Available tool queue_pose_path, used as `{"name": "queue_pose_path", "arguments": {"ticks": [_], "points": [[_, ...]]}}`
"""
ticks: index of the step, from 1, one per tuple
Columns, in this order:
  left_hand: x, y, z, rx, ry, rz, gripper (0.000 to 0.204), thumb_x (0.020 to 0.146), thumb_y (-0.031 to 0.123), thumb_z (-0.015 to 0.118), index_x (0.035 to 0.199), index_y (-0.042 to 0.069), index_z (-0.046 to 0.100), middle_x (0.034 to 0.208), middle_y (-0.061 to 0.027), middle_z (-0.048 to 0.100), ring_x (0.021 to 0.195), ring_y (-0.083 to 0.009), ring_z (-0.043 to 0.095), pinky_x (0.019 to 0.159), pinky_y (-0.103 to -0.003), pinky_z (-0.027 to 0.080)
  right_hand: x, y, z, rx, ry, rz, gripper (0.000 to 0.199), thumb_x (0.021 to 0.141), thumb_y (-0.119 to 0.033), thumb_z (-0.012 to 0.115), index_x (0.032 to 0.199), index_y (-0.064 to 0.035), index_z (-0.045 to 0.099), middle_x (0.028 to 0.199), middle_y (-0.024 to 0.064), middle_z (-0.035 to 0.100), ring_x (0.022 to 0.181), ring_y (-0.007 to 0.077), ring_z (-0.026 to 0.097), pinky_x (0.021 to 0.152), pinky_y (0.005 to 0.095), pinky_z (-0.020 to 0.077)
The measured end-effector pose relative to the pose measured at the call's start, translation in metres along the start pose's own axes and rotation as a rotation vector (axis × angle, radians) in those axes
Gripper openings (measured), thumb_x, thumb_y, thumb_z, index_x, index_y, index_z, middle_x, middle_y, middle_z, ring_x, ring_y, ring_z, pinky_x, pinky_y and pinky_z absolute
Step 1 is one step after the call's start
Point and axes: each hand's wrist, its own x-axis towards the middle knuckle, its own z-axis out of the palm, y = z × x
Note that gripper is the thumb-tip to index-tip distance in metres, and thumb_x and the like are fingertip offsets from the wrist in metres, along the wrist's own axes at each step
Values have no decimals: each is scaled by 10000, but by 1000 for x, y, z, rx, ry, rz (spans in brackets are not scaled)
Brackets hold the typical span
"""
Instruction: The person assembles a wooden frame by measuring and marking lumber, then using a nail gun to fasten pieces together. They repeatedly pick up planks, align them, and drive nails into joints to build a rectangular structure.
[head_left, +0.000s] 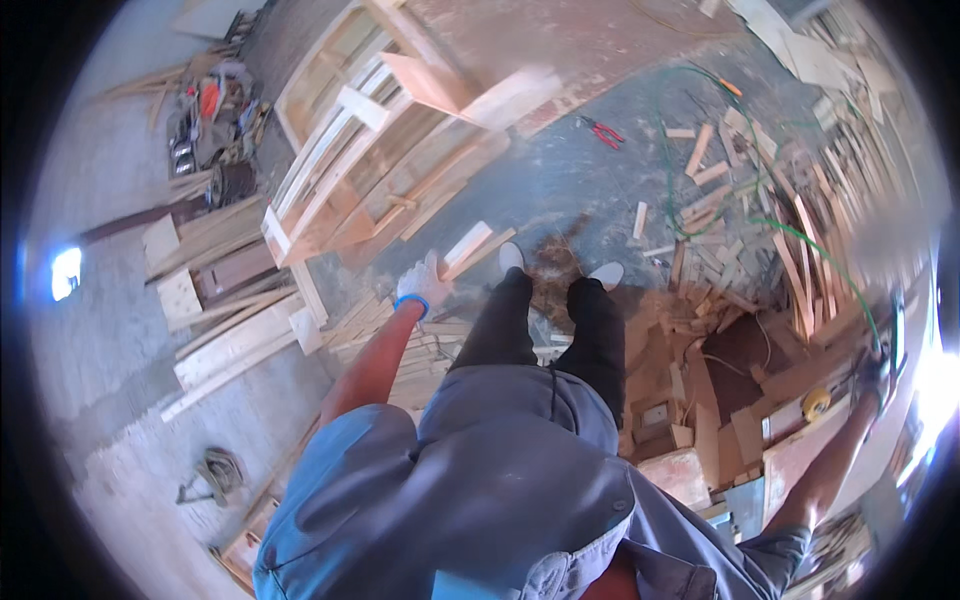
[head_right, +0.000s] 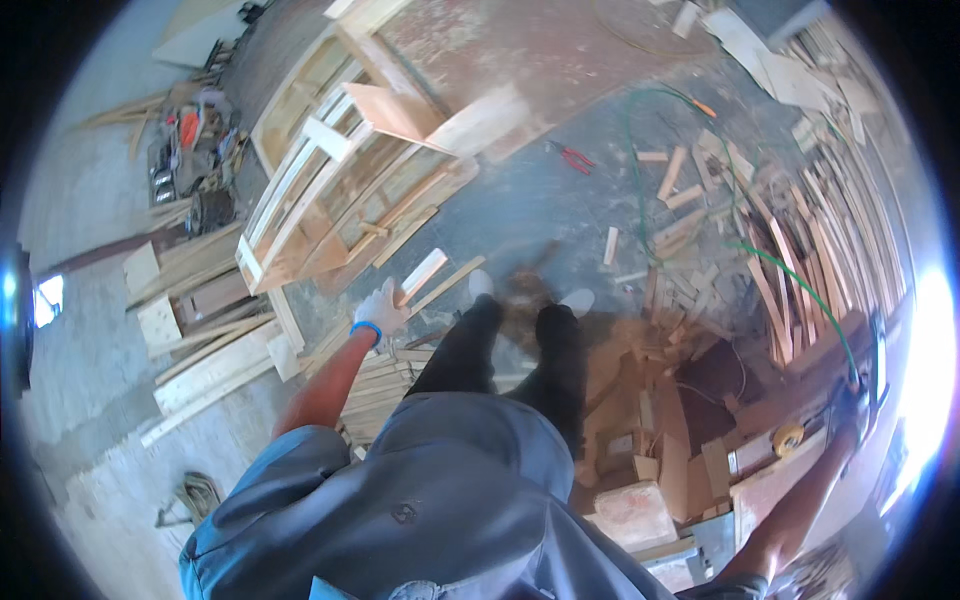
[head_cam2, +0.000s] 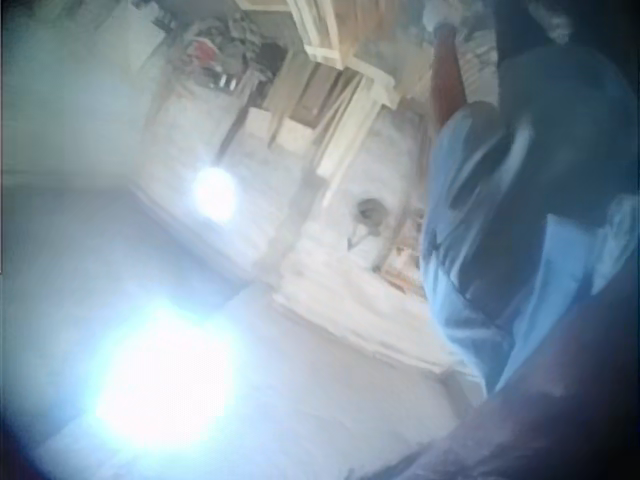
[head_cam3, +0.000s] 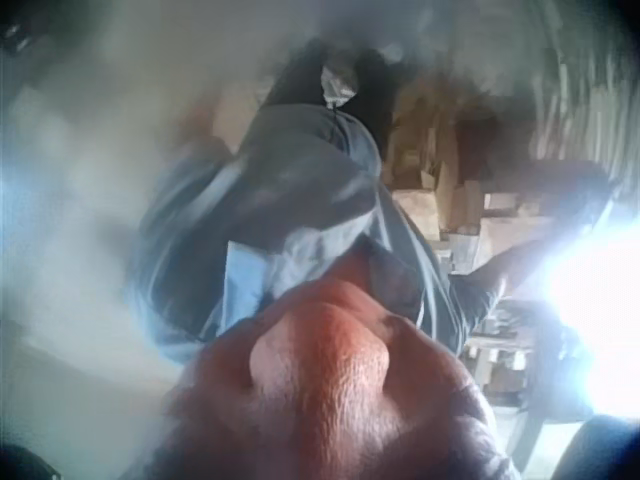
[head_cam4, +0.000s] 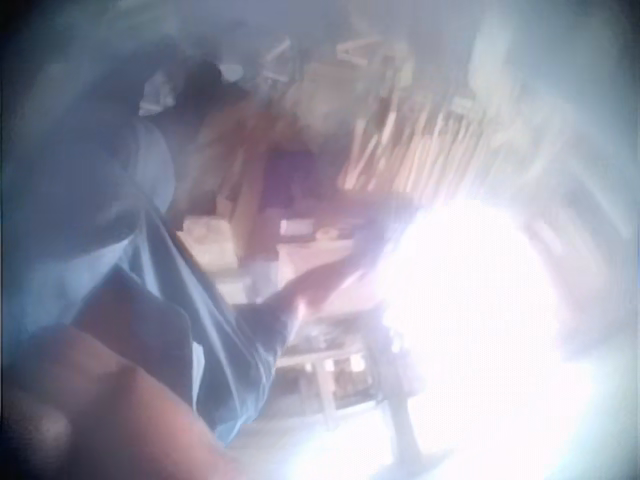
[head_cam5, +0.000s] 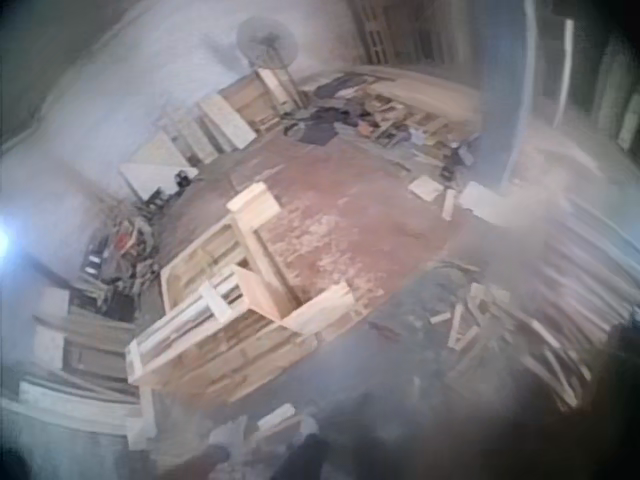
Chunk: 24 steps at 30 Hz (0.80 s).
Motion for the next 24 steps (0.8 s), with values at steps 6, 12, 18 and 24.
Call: {"name": "queue_pose_path", "arguments": {"ticks": [6,12,18,24], "points": [[27,-37,-16,-137,45,7,631,869,412,660,1390,74,550,1296,-266,639,1234,-427,607,1004,-508,506,-5,15,-25,360,60,40,175,991,-255,627,982,-81,627,823,75,644,712,227,634,634,347,508],[97,-68,0,-359,257,161,311,899,338,623,1005,46,619,1028,-287,634,1018,-471,614,832,-527,486,-80,-45,-85,1129,30,117,188,996,-259,633,973,-72,627,801,52,626,684,194,613,619,311,498],[160,-87,-64,-470,392,199,311,927,274,551,1117,56,666,1137,-256,679,1080,-457,634,934,-529,504,-262,-263,-134,1227,-171,147,191,983,-244,642,923,-63,632,741,31,603,607,169,577,571,280,470],[221,-127,-133,-376,517,301,331,942,200,591,1242,76,655,1167,-226,694,1113,-429,648,970,-499,520,-419,-402,-49,853,-608,23,139,909,-137,625,881,-22,697,649,16,595,568,142,586,517,292,468]]}}
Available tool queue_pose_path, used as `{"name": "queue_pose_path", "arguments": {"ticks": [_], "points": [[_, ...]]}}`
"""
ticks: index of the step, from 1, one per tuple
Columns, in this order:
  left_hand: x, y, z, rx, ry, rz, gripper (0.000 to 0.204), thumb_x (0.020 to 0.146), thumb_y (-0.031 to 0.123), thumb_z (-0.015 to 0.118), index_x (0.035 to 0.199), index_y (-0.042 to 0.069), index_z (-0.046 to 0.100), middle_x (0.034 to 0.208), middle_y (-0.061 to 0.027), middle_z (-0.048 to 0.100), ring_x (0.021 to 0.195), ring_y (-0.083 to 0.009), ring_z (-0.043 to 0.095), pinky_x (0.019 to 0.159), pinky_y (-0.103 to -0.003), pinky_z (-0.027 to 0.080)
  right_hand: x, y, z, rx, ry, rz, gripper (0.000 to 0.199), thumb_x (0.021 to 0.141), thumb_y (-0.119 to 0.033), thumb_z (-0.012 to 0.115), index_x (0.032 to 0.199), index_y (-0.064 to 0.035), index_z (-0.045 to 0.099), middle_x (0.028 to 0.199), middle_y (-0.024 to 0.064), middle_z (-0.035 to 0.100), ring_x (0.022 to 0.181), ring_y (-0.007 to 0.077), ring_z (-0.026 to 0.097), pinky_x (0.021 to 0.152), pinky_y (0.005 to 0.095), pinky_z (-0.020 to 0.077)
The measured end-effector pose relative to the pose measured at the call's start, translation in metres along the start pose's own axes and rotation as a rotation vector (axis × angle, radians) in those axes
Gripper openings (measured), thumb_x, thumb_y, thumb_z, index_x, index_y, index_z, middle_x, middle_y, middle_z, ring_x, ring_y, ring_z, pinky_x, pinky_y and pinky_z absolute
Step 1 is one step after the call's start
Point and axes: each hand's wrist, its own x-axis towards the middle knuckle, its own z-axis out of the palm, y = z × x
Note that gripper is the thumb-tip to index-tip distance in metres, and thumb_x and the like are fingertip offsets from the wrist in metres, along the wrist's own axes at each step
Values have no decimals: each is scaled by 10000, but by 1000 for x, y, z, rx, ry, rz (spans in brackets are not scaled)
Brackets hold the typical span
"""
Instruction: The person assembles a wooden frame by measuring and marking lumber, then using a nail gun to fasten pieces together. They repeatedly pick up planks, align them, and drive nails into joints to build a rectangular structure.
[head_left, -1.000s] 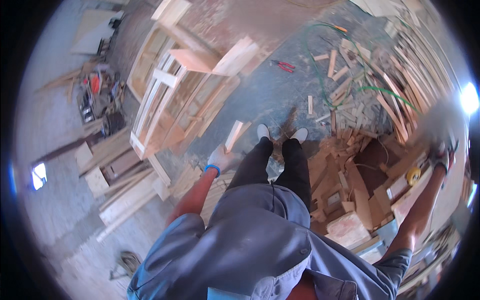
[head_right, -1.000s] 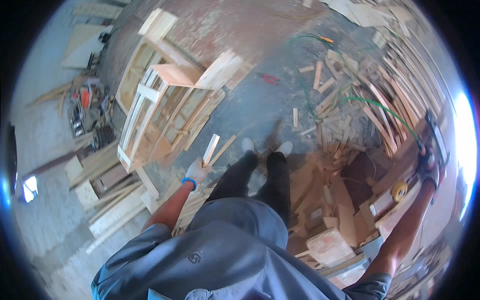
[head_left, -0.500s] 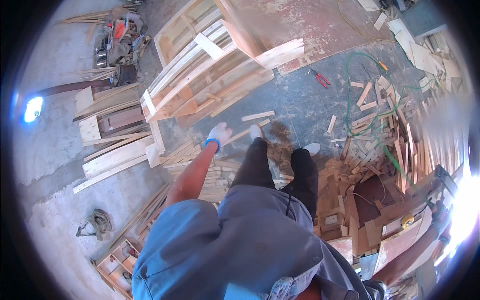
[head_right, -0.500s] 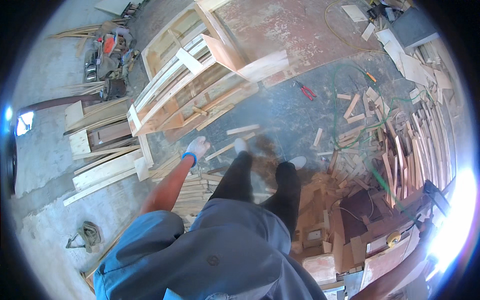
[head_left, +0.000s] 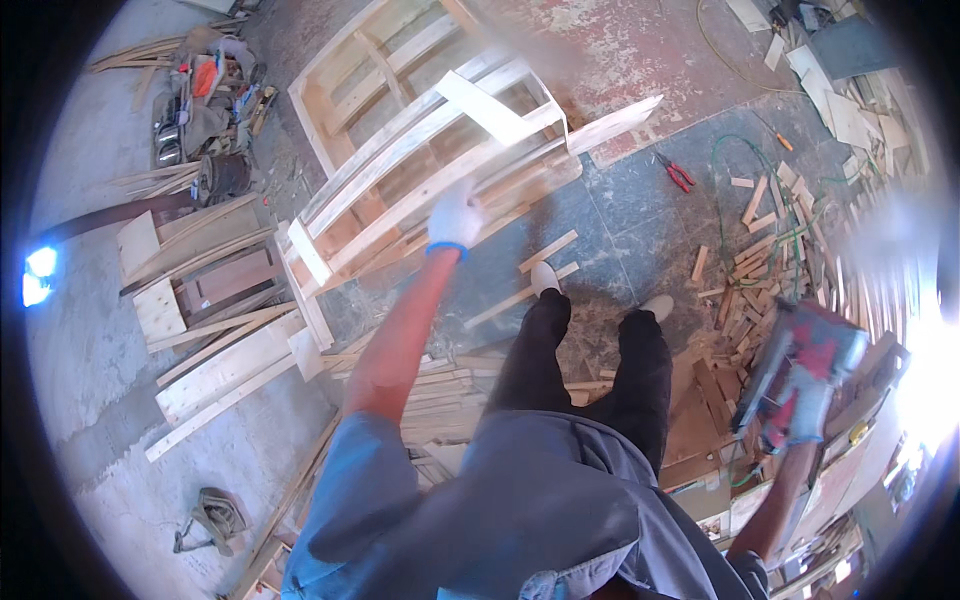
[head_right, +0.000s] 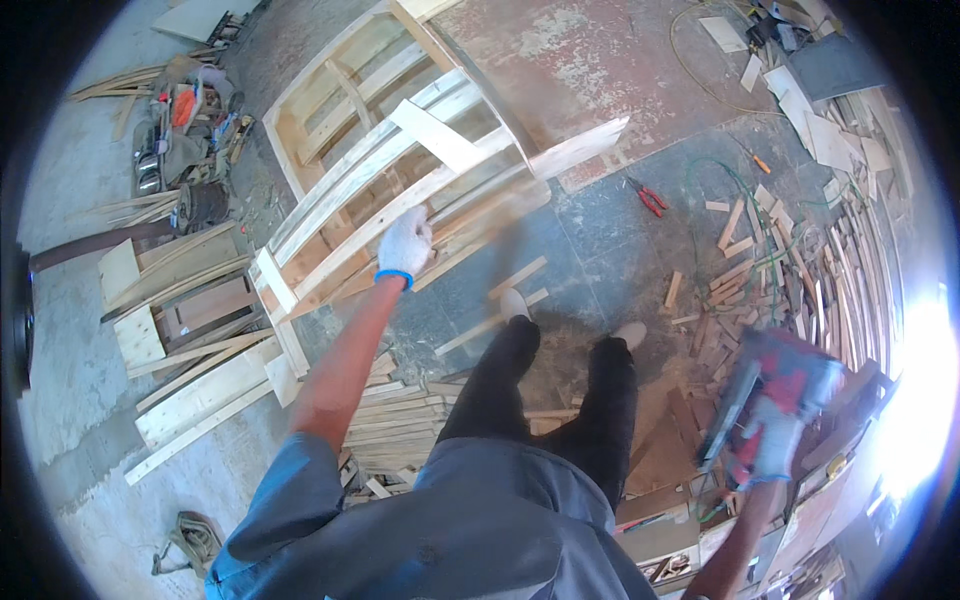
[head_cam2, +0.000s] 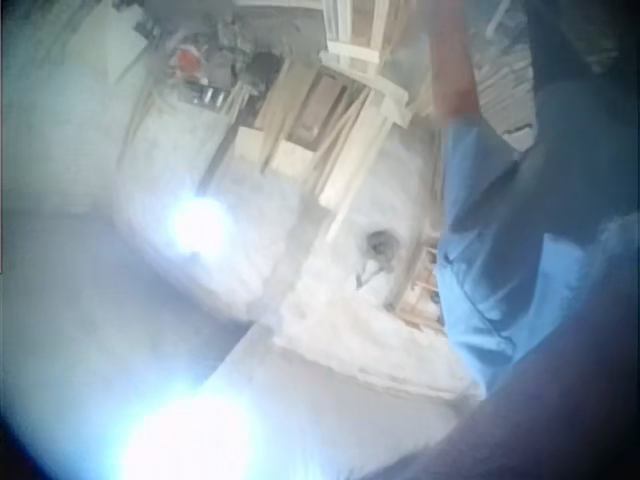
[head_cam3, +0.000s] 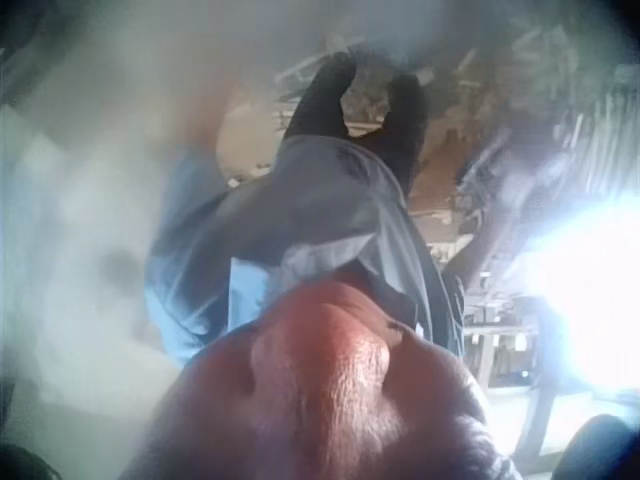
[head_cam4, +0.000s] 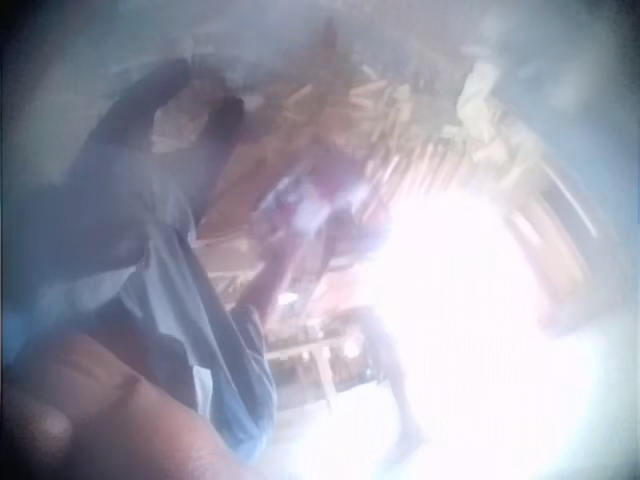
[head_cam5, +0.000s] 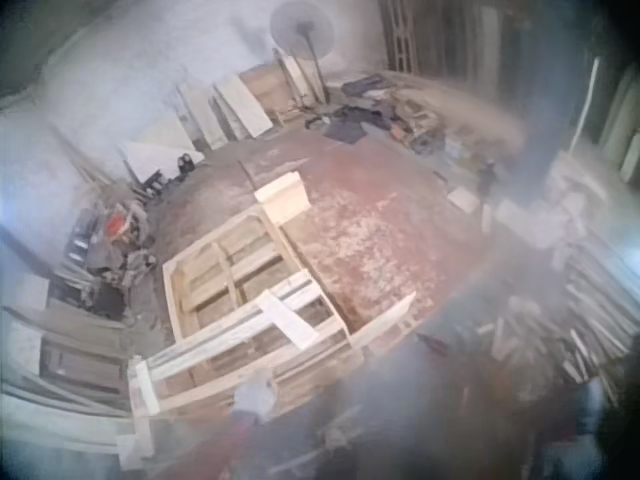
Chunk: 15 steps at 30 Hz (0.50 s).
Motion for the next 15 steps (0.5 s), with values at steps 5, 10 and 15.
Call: {"name": "queue_pose_path", "arguments": {"ticks": [5,10,15], "points": [[45,5,-12,70,90,115,525,896,205,655,1400,95,555,1312,-204,627,1192,-399,606,1012,-498,495,-27,46,134,34,-121,26,20,835,-69,683,848,-69,699,689,-22,598,535,110,560,459,310,411],[72,79,-19,255,54,291,633,842,241,740,1432,175,518,1441,-271,474,1266,-483,506,995,-567,498,-46,55,199,-90,-196,217,82,798,-126,708,835,-55,692,658,-24,584,518,106,554,457,312,412],[79,88,13,336,139,230,513,821,125,748,1295,181,559,1413,-271,429,1237,-510,464,951,-584,523,-31,104,223,-298,-275,230,165,831,-166,659,717,-47,644,552,27,566,474,161,598,441,323,445]]}}
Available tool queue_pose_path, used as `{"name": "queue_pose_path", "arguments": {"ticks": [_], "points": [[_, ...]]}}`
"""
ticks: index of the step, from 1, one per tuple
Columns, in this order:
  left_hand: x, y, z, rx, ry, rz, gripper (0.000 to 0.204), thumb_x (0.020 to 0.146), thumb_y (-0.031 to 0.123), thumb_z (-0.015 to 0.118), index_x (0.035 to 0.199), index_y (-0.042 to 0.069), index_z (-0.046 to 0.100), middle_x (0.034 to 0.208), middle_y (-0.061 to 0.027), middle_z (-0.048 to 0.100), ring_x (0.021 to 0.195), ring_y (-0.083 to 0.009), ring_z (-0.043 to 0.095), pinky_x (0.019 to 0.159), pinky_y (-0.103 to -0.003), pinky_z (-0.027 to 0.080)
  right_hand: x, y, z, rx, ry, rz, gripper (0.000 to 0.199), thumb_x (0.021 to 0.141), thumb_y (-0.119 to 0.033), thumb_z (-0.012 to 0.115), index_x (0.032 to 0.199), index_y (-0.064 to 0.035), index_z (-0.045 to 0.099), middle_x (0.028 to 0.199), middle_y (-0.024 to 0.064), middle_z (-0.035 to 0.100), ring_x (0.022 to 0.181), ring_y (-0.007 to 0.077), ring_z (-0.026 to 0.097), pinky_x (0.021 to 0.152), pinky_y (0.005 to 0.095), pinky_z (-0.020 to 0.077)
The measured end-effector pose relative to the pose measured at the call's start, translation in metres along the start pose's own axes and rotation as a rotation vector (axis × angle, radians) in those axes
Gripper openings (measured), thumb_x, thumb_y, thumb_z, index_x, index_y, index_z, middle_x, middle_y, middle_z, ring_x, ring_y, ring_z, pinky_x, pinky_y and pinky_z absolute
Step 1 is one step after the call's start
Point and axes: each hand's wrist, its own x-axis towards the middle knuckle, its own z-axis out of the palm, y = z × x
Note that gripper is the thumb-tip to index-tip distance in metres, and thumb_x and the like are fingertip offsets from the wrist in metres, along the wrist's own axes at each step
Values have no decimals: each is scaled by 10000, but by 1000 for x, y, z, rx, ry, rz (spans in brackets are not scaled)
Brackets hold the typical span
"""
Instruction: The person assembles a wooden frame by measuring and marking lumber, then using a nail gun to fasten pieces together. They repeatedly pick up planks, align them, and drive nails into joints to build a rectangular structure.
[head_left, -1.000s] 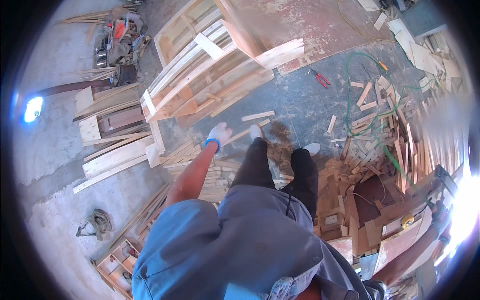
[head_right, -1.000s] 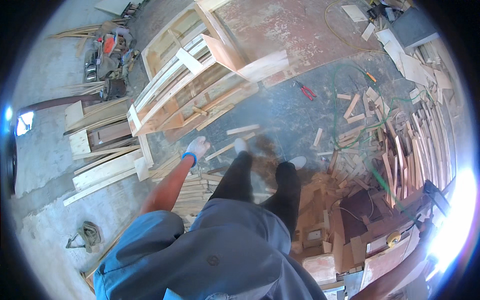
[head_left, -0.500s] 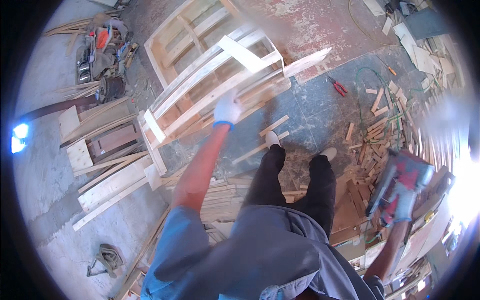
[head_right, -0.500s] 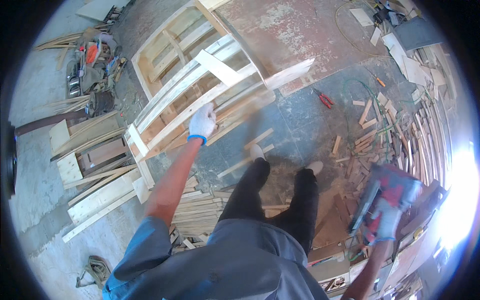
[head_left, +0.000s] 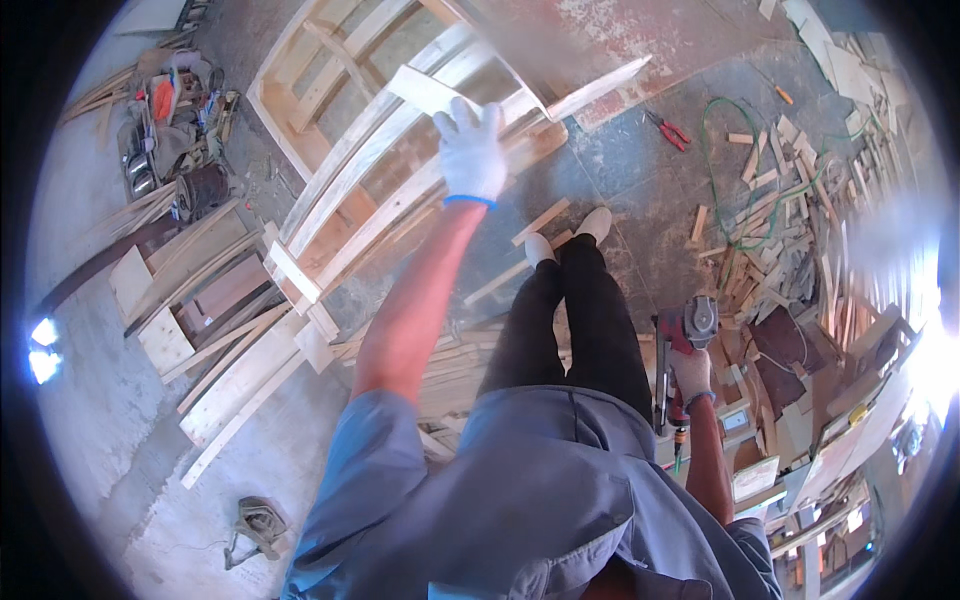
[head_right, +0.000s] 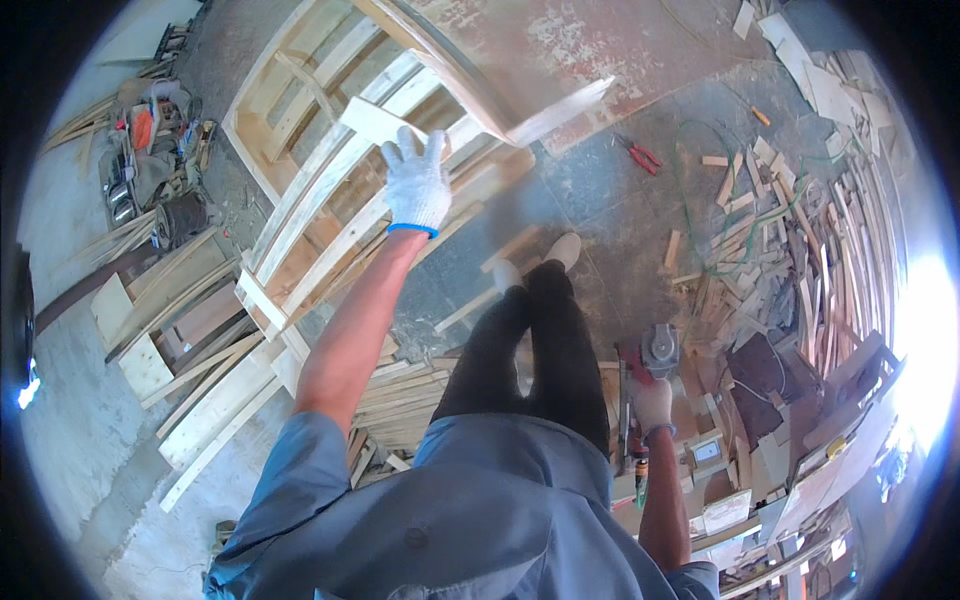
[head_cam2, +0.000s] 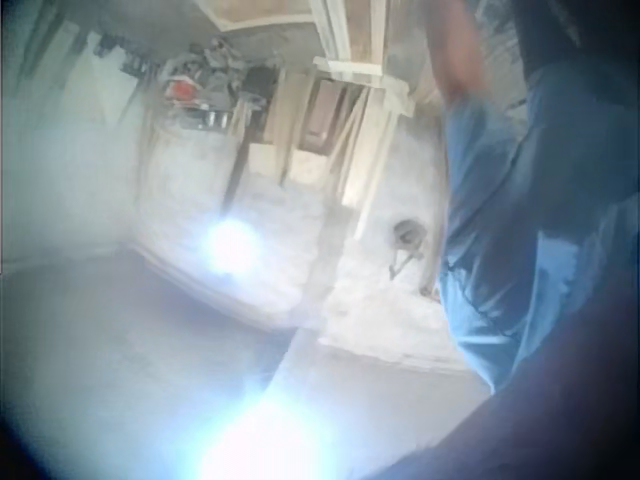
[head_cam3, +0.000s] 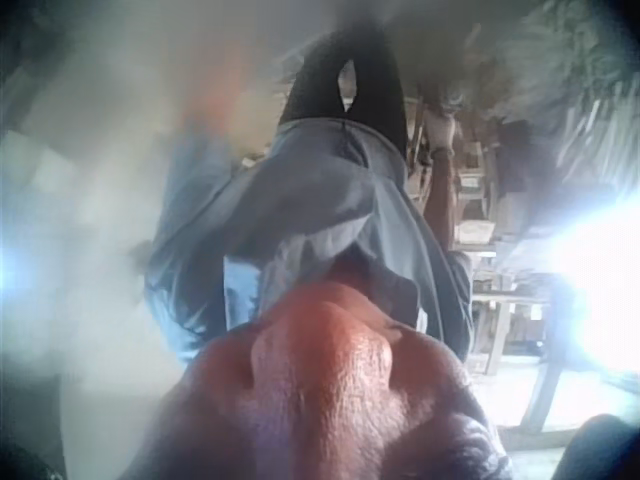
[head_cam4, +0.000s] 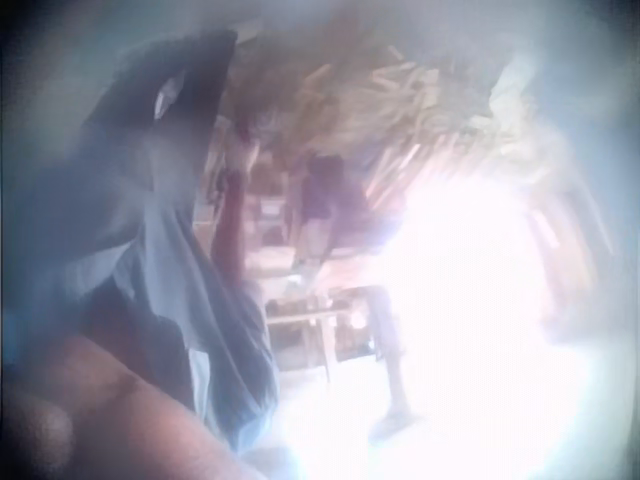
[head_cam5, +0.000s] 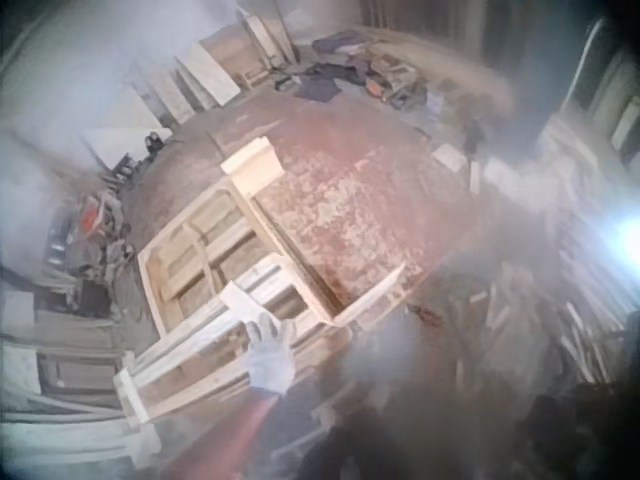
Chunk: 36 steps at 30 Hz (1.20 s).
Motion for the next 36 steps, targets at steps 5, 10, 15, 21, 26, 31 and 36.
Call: {"name": "queue_pose_path", "arguments": {"ticks": [5,10,15,21,26,31,36], "points": [[1,-8,6,-41,44,16,403,822,28,727,1178,150,582,1377,-228,443,1240,-495,465,946,-563,539,30,4,15,-124,53,-94,249,797,-223,683,734,17,671,562,75,605,497,214,639,487,370,486],[-8,-31,-13,-85,6,96,374,827,32,727,1161,118,581,1397,-206,476,1277,-463,480,982,-551,534,46,-6,16,-132,117,-159,259,760,-230,704,803,26,701,642,74,655,633,150,663,596,378,497],[-13,-72,-56,-337,132,-38,363,923,7,640,1276,89,626,1187,-191,680,1077,-355,673,971,-429,520,50,-41,10,26,73,-103,205,770,-197,670,793,7,675,637,32,612,586,154,600,571,381,479],[38,-186,-121,-470,278,-278,348,1009,98,555,1341,-1,583,1187,-176,669,1050,-279,680,942,-400,550,60,-33,32,92,153,-109,195,778,-192,663,819,-2,671,625,35,606,558,147,594,534,372,463],[120,-240,-120,-848,88,-341,324,1018,151,554,1292,1,640,1213,-130,655,1073,-219,662,840,-361,606,44,-28,66,176,170,12,158,789,-182,660,758,-27,648,591,16,582,495,147,586,477,345,454],[179,-289,-26,-926,-383,-214,340,1018,204,595,1303,28,658,1238,-96,669,1112,-195,645,961,-345,533,9,-56,97,191,121,151,168,798,-186,664,753,-27,638,605,8,584,501,140,573,483,343,446],[193,-252,19,-1012,-763,-137,396,1019,294,625,1336,59,646,1207,-52,684,1112,-168,646,941,-364,540,-29,-103,141,219,138,250,193,802,-209,690,756,-28,641,629,-5,585,561,118,561,546,327,443]]}}
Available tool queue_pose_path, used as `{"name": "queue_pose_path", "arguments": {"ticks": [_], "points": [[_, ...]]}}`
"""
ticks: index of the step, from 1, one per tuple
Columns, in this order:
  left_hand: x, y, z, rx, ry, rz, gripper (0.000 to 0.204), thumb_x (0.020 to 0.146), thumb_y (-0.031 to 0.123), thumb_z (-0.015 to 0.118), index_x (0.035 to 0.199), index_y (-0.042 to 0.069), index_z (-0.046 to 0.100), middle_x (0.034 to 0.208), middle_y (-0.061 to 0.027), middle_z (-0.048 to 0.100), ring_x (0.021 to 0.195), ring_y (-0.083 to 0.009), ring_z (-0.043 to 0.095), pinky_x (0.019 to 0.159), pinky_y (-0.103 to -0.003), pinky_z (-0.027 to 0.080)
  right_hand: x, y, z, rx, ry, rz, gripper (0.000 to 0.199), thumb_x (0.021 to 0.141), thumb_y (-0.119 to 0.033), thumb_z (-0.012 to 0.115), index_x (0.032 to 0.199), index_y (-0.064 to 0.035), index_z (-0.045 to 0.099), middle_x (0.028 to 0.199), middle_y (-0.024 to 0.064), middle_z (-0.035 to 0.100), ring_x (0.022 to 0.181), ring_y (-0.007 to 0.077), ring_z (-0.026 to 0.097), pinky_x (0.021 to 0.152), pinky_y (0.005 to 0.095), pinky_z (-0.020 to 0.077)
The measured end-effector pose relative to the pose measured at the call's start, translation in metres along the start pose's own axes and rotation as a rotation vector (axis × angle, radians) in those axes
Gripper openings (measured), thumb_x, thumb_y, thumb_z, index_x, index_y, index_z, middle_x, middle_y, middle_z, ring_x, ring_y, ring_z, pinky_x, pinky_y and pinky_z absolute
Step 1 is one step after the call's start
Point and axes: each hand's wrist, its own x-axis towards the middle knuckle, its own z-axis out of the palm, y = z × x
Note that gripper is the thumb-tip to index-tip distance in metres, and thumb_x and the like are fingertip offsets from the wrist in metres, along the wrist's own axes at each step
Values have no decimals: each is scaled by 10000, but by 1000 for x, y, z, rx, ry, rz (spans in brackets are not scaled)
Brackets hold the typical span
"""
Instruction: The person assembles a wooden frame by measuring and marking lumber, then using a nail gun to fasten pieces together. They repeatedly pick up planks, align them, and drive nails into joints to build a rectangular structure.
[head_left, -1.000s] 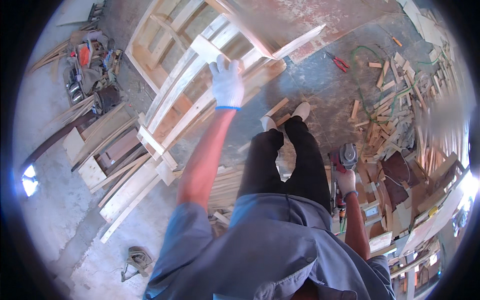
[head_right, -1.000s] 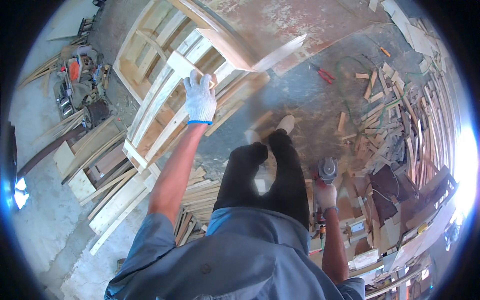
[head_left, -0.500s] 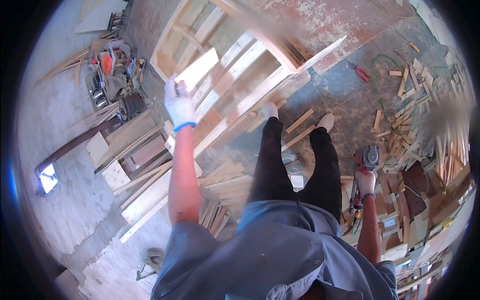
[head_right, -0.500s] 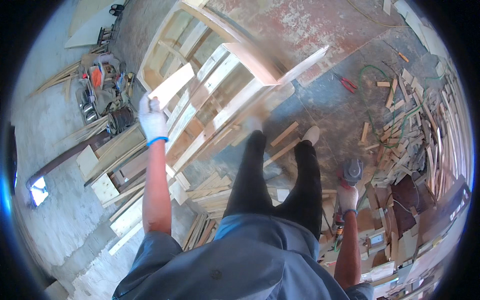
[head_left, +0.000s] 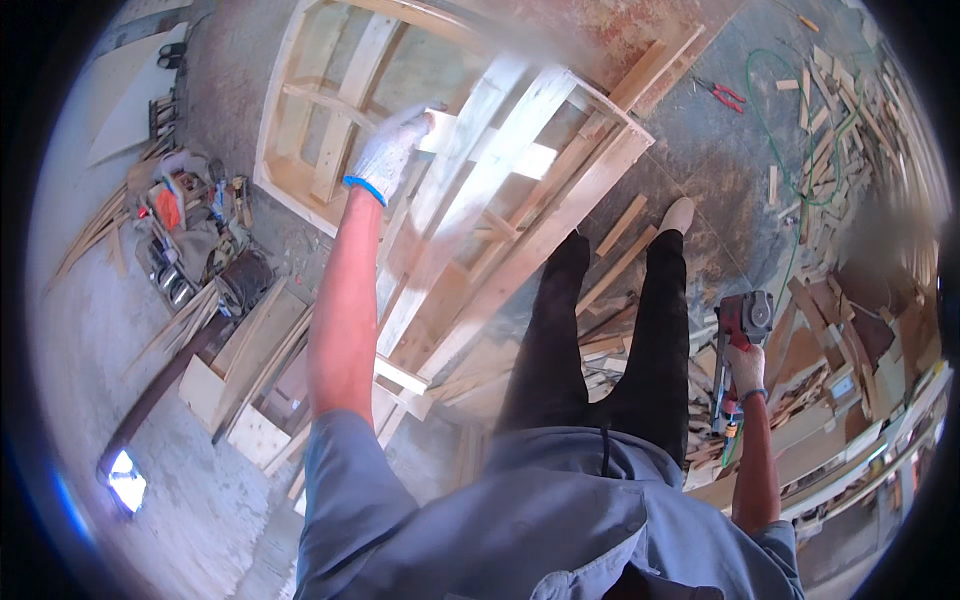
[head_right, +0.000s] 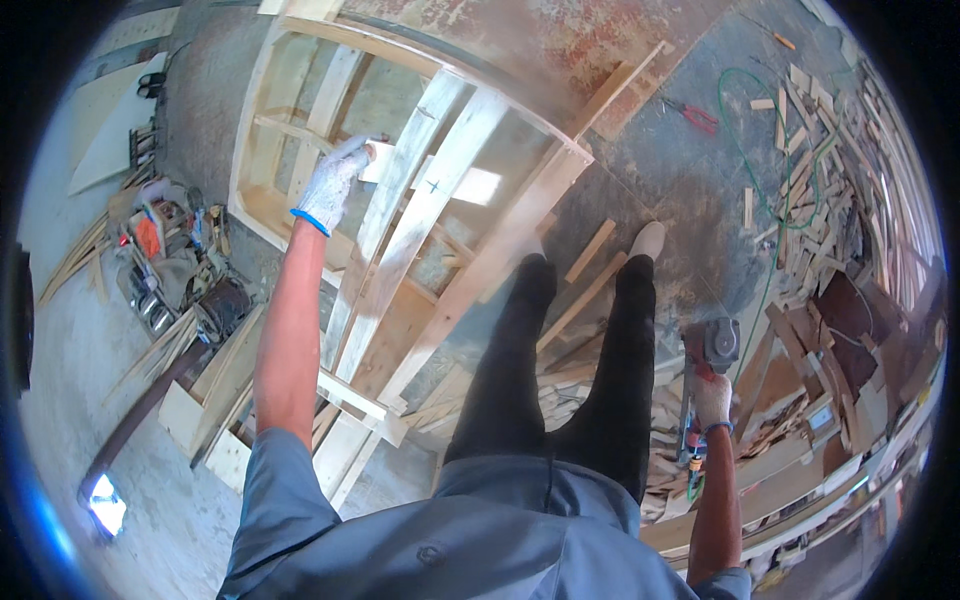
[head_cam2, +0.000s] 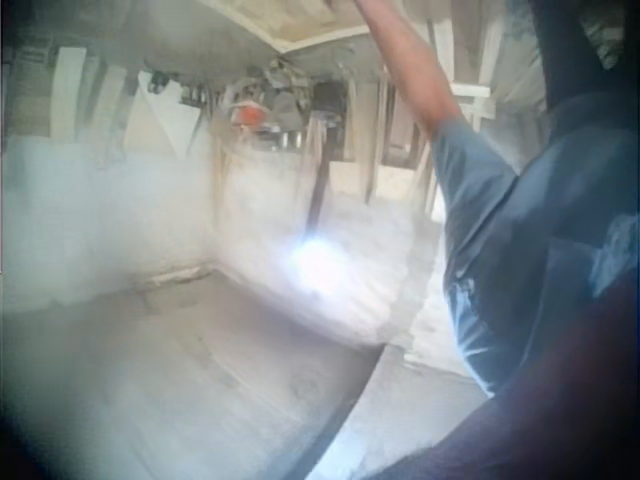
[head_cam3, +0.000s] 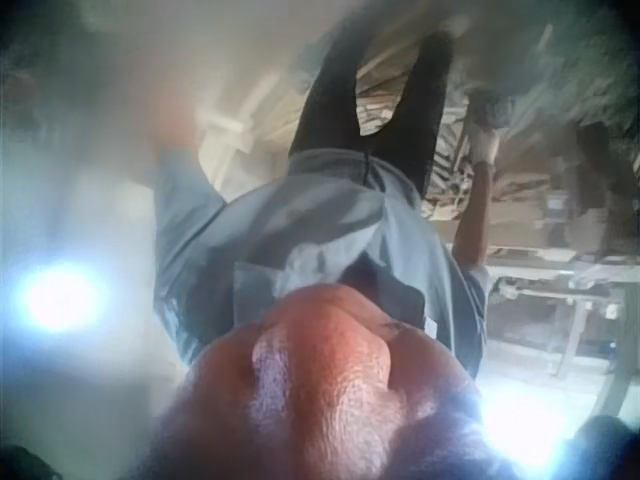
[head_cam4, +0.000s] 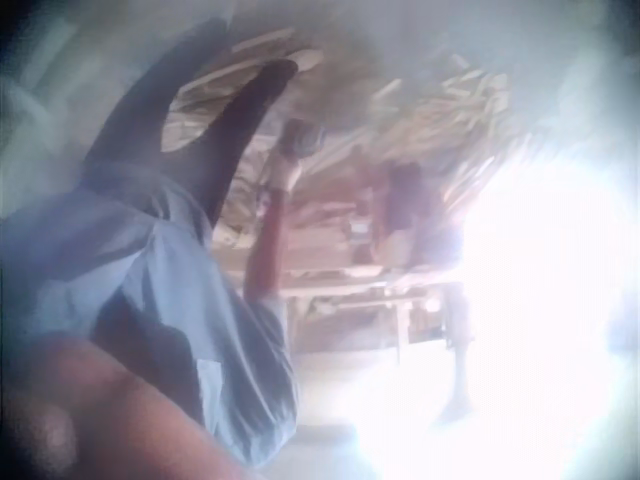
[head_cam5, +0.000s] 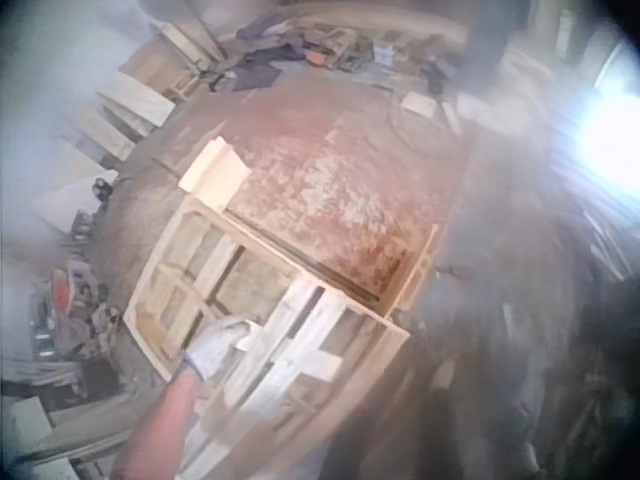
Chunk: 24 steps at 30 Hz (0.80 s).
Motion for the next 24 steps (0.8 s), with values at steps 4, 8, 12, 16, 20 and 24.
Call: {"name": "queue_pose_path", "arguments": {"ticks": [4,8,12,16,20,24], "points": [[2,3,25,-327,-80,-132,488,1019,333,573,1351,-17,642,1307,-88,667,1225,-192,581,1093,-330,409,-2,15,43,-43,-55,-1,184,802,-212,695,753,-40,651,648,-16,596,570,108,556,547,323,437],[5,-2,34,-441,-111,-113,416,1052,309,583,1322,1,654,1256,-60,694,1125,-154,649,1003,-329,511,-2,11,85,32,-83,-6,189,813,-218,691,750,-51,629,626,-11,577,564,103,558,531,318,427],[6,-5,28,-393,-110,-46,405,1051,304,576,1329,22,661,1256,-71,703,1114,-165,664,997,-330,523,4,-7,116,7,-109,-63,192,822,-220,678,765,-44,626,584,-2,551,522,119,560,501,333,424],[7,-1,34,-413,-139,-45,414,1048,271,536,1328,-8,657,1258,-74,699,1150,-168,645,1022,-313,491,9,-23,132,-64,-127,-67,270,804,-244,680,885,13,679,701,136,645,705,225,676,643,393,492],[16,0,37,-527,-154,-69,410,1036,277,563,1331,9,659,1242,-84,712,1109,-190,683,987,-332,536,6,-33,137,-29,-125,-78,282,795,-210,689,947,26,709,788,161,721,806,242,722,739,408,528],[17,-2,37,-443,-137,-25,407,1043,257,522,1325,-1,663,1223,-97,720,1101,-174,686,980,-332,545,4,-34,141,-26,-104,-102,255,787,-193,687,920,24,705,749,139,704,773,213,702,729,398,528]]}}
